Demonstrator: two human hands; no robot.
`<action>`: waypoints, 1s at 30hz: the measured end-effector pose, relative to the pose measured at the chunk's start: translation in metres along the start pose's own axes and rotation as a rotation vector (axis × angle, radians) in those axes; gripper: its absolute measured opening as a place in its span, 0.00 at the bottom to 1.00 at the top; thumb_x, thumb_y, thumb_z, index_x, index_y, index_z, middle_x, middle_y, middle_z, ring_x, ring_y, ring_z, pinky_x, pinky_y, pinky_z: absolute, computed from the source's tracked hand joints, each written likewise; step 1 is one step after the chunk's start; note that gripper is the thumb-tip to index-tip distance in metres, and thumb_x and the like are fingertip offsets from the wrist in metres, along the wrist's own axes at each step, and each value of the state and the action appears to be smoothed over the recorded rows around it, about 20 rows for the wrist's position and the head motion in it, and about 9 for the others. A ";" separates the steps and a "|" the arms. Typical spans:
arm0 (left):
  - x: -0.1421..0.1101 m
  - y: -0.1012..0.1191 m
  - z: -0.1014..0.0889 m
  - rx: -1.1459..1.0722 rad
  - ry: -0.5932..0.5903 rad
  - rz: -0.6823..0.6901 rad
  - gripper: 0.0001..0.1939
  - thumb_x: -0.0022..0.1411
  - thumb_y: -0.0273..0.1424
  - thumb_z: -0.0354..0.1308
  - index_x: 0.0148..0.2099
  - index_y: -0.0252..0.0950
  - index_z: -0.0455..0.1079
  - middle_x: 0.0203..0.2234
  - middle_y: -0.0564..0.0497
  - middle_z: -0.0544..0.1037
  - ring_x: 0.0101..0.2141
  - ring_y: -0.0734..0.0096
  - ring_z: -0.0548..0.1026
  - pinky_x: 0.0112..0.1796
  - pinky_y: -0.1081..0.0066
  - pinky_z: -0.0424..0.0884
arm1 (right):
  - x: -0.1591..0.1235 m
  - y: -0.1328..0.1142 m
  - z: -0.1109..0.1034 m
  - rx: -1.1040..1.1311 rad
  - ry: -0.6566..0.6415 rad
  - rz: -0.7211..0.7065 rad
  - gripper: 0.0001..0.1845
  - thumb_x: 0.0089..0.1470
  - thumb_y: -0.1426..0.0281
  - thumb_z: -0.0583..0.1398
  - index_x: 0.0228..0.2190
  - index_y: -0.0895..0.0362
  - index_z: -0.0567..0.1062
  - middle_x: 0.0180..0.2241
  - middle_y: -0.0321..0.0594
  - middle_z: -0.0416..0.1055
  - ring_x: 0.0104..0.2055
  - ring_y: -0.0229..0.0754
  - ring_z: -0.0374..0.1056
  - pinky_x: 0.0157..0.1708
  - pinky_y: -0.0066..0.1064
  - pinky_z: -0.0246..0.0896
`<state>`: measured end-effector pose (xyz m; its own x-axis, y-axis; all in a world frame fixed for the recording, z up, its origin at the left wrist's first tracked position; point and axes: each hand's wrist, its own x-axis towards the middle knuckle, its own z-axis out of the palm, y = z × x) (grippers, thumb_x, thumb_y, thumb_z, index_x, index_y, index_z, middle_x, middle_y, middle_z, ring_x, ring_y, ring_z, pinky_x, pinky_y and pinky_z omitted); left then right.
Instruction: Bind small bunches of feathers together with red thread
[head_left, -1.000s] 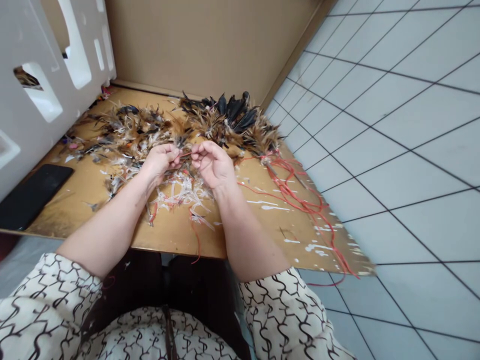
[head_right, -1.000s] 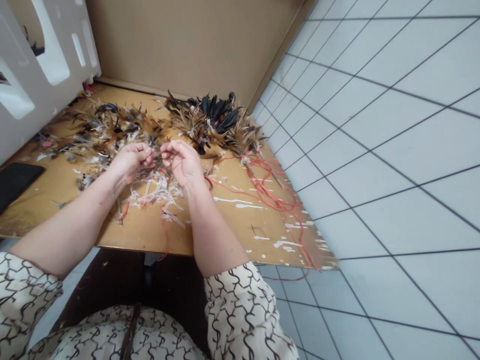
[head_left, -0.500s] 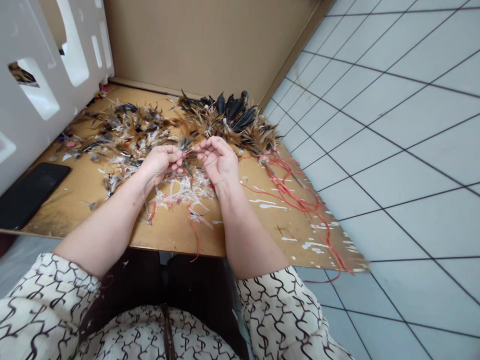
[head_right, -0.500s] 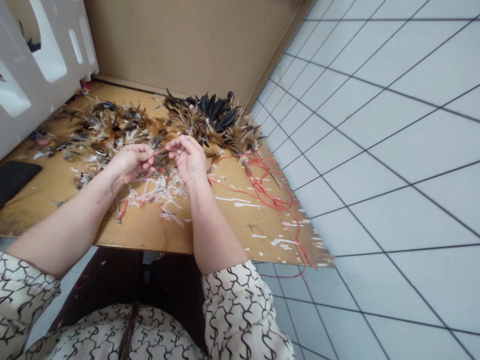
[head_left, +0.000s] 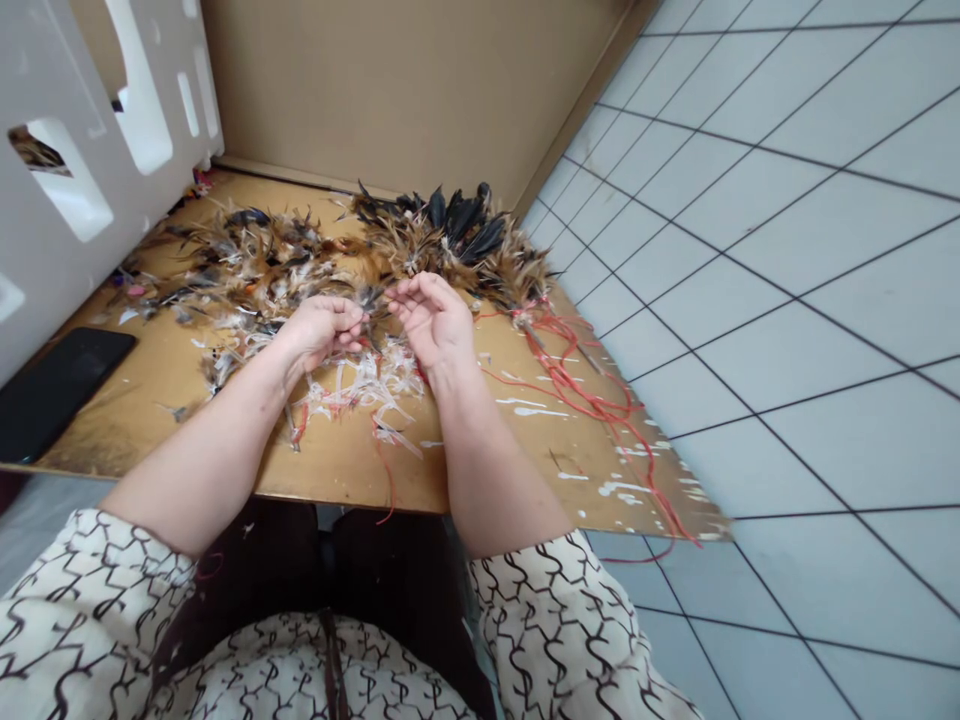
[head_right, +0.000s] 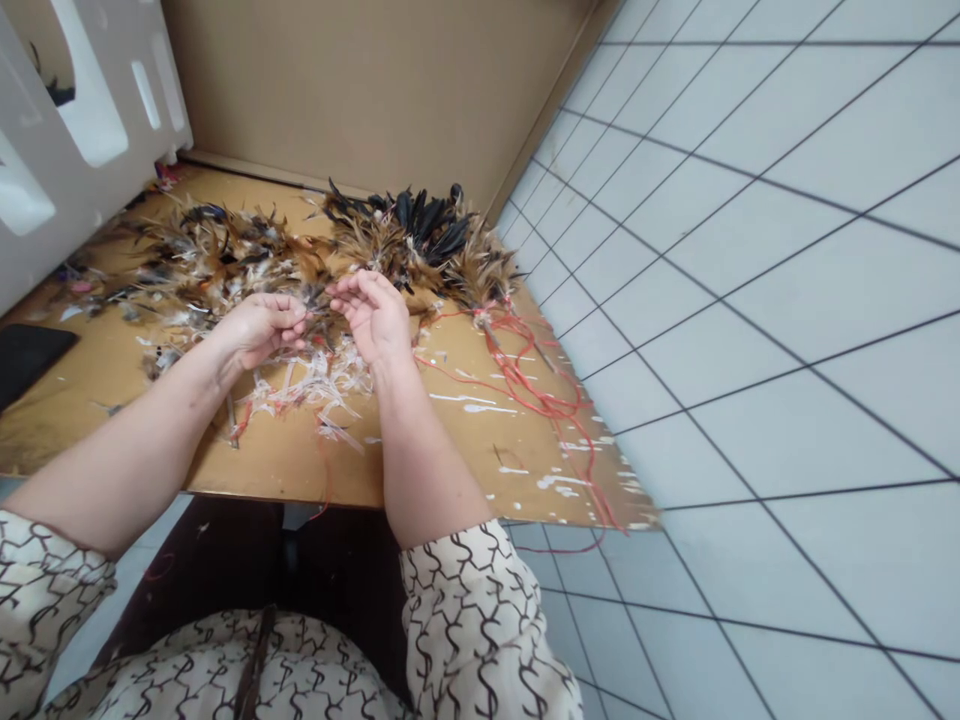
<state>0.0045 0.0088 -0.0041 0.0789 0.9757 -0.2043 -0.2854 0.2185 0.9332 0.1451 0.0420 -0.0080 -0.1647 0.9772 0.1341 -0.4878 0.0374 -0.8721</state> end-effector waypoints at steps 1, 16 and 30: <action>0.000 0.000 0.000 0.003 0.008 0.006 0.11 0.47 0.18 0.59 0.17 0.30 0.64 0.08 0.57 0.64 0.10 0.86 0.56 0.18 0.79 0.67 | 0.000 0.000 0.000 -0.004 -0.006 0.001 0.10 0.51 0.71 0.55 0.20 0.56 0.65 0.21 0.32 0.68 0.29 0.33 0.69 0.31 0.24 0.65; 0.007 -0.013 -0.008 1.052 0.187 0.518 0.08 0.46 0.19 0.53 0.20 0.36 0.64 0.15 0.54 0.64 0.23 0.71 0.65 0.28 0.74 0.58 | -0.020 -0.003 0.022 -0.387 -0.204 -0.070 0.10 0.45 0.66 0.62 0.19 0.57 0.69 0.21 0.33 0.71 0.24 0.32 0.65 0.27 0.25 0.61; -0.008 0.000 -0.002 0.424 -0.116 0.344 0.08 0.47 0.22 0.55 0.18 0.34 0.66 0.10 0.57 0.64 0.14 0.81 0.59 0.20 0.78 0.56 | 0.001 -0.010 -0.007 -0.186 -0.030 0.103 0.08 0.43 0.74 0.59 0.17 0.58 0.66 0.16 0.30 0.65 0.18 0.31 0.61 0.21 0.24 0.60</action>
<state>0.0023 0.0010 -0.0035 0.1609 0.9763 0.1444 0.0943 -0.1608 0.9825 0.1557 0.0435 -0.0018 -0.2327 0.9712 0.0509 -0.3004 -0.0220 -0.9536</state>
